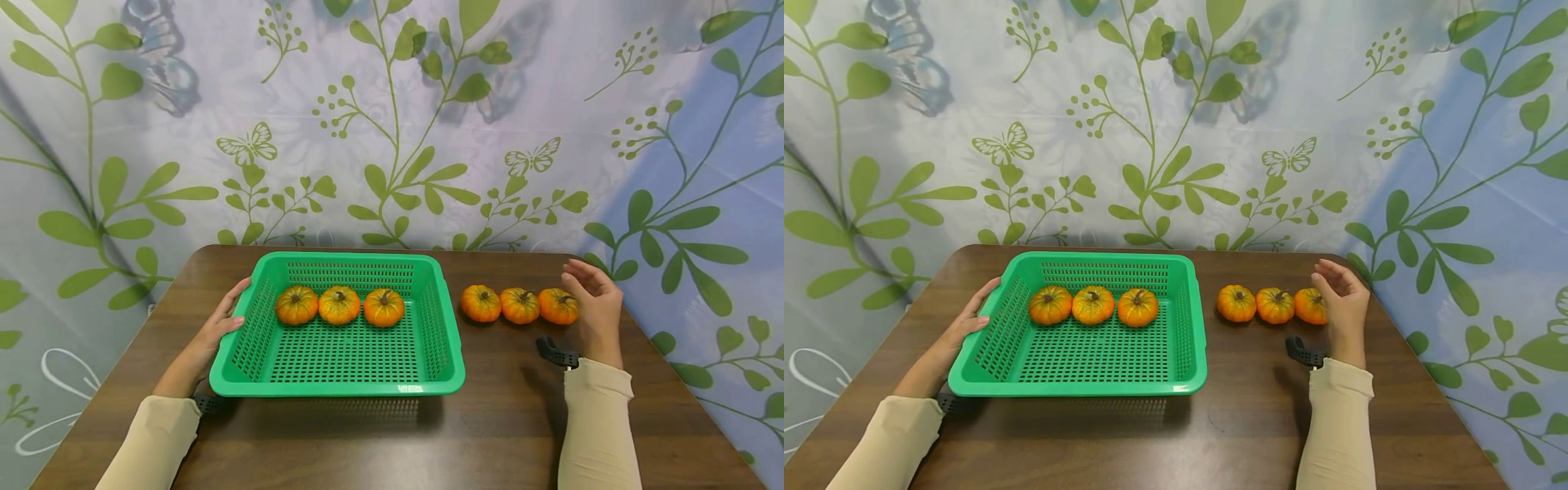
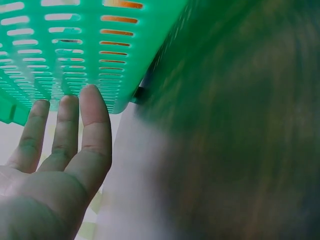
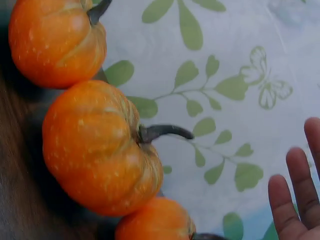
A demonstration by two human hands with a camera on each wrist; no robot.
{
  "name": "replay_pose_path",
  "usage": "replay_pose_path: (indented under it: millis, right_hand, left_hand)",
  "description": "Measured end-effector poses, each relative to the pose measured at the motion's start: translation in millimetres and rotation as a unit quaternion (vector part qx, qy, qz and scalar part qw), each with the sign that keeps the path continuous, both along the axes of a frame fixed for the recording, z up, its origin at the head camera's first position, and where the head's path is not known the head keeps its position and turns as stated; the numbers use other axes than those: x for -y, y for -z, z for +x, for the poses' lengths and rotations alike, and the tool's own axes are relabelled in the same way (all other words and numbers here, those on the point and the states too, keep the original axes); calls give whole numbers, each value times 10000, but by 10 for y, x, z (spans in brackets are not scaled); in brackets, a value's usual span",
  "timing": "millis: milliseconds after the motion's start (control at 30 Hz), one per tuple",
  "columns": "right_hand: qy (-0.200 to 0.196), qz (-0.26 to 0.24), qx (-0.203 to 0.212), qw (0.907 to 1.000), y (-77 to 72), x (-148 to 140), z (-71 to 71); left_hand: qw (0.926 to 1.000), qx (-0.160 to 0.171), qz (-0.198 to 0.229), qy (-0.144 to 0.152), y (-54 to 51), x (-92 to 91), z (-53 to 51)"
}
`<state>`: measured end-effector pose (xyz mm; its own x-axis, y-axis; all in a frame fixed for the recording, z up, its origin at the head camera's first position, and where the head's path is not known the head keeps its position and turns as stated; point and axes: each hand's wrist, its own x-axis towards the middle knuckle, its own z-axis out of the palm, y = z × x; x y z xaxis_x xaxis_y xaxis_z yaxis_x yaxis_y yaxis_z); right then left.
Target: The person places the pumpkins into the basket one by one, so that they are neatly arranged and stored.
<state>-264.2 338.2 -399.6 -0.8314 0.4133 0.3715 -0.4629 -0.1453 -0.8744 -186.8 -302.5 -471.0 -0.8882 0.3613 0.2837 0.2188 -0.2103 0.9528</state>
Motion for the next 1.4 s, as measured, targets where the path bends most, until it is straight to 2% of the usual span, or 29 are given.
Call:
replay_pose_path:
  millis: [133, 400, 600, 767, 967, 1167, 1233, 1400]
  right_hand:
    - [265, -258, -86, 9993, 64, -94, -14]
    - [568, -193, 140, 9981, 192, -258, -6]
    - [797, 68, 659, 9946, 278, -338, 20]
    - [913, 150, 1233, 9881, 383, -396, 22]
    - [690, 366, 2041, 9758, 505, -455, 25]
    - [323, 964, 2779, 9552, 595, -473, 17]
    - [278, 1108, 2884, 9507, 608, -471, 7]
    - [132, 1185, 2951, 9480, 618, -462, -2]
  left_hand:
    - [9999, 37, 54, -86, 4, -17, 9]
    - [9999, 54, 58, -127, 1, -24, 22]
    - [9996, 250, 6, -112, -17, -16, 44]
    - [9997, 237, 27, -110, -18, -16, 46]
    - [9997, 211, 39, -111, -10, -15, 36]
    - [9998, 177, 41, -103, 0, -13, 32]
    - [9998, 167, 44, -97, 3, -11, 32]
    - [9998, 161, 46, -72, 3, -13, 30]
